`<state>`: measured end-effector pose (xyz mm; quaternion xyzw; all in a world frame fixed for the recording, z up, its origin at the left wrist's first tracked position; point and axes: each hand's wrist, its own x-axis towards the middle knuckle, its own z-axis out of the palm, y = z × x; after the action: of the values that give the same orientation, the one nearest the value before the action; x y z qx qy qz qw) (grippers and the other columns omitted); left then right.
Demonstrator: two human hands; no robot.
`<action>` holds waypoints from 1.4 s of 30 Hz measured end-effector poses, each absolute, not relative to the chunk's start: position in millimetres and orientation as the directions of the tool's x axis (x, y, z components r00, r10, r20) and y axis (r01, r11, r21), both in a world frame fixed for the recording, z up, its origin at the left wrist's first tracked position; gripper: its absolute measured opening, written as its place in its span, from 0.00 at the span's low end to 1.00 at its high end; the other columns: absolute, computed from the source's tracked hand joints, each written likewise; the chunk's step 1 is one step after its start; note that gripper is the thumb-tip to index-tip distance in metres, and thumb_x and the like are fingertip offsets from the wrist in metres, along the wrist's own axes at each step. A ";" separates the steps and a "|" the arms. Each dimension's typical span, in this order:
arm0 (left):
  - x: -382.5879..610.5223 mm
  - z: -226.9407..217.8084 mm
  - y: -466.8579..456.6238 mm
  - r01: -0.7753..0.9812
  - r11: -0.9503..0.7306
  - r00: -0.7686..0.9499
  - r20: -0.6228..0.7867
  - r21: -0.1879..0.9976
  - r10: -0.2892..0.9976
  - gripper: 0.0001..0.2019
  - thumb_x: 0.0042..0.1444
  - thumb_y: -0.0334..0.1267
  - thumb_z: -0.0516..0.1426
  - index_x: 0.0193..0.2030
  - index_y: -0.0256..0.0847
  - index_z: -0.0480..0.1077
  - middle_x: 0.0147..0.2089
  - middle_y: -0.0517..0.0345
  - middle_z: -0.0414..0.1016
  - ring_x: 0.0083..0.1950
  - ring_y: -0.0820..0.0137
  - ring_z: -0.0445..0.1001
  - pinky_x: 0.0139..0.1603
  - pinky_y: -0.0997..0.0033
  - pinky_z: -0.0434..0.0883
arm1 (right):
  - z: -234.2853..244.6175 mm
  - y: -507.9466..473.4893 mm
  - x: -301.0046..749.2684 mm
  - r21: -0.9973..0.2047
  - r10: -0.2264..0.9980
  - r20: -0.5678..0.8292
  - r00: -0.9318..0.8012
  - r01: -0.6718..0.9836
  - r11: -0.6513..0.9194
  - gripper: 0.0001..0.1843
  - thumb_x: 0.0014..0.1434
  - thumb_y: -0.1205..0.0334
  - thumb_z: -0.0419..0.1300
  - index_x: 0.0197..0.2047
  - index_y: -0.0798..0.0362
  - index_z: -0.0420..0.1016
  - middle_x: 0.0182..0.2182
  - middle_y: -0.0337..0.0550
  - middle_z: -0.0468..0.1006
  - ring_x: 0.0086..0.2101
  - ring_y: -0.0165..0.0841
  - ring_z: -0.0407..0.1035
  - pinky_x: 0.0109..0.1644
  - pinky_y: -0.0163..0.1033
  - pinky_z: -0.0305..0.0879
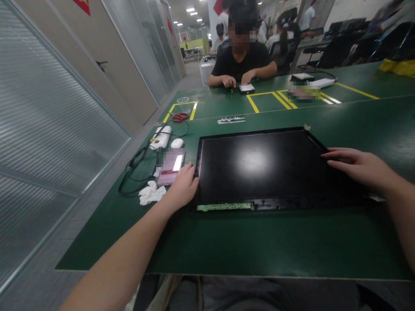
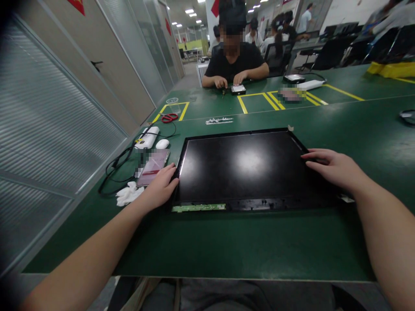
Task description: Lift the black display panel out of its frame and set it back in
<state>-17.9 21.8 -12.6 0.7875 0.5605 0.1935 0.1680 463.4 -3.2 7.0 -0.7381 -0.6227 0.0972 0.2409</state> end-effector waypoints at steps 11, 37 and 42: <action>-4.7 3.2 12.4 0.354 -0.079 0.108 0.043 0.932 0.993 0.24 0.56 0.36 0.55 0.61 0.42 0.72 0.52 0.52 0.81 0.55 0.57 0.78 0.56 0.55 0.74 | 12.6 -5.5 458.3 -0.545 0.948 0.119 0.296 0.817 -0.187 0.19 0.35 0.51 0.54 0.34 0.42 0.71 0.43 0.35 0.67 0.41 0.36 0.61 0.44 0.44 0.55; 14.1 19.6 4.5 -0.172 0.335 -0.097 -0.354 0.926 0.930 0.31 0.56 0.29 0.59 0.68 0.42 0.64 0.39 0.53 0.85 0.37 0.62 0.84 0.33 0.68 0.80 | 12.2 -4.6 458.1 -0.592 0.953 0.113 0.282 0.789 -0.163 0.17 0.33 0.54 0.55 0.32 0.44 0.71 0.45 0.35 0.65 0.41 0.35 0.61 0.46 0.42 0.53; 14.3 19.8 3.5 -0.225 0.321 -0.087 -0.347 0.920 0.934 0.31 0.58 0.32 0.58 0.69 0.43 0.62 0.40 0.54 0.85 0.40 0.62 0.84 0.40 0.64 0.81 | 4.1 -2.6 467.1 -0.561 0.960 0.136 0.245 0.818 -0.130 0.18 0.35 0.53 0.55 0.34 0.42 0.71 0.45 0.33 0.64 0.41 0.33 0.61 0.45 0.41 0.54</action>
<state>14.3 3.5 19.8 0.3201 0.5535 0.4870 0.5950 467.1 -2.6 4.1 -0.7402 -0.6004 0.1298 0.2733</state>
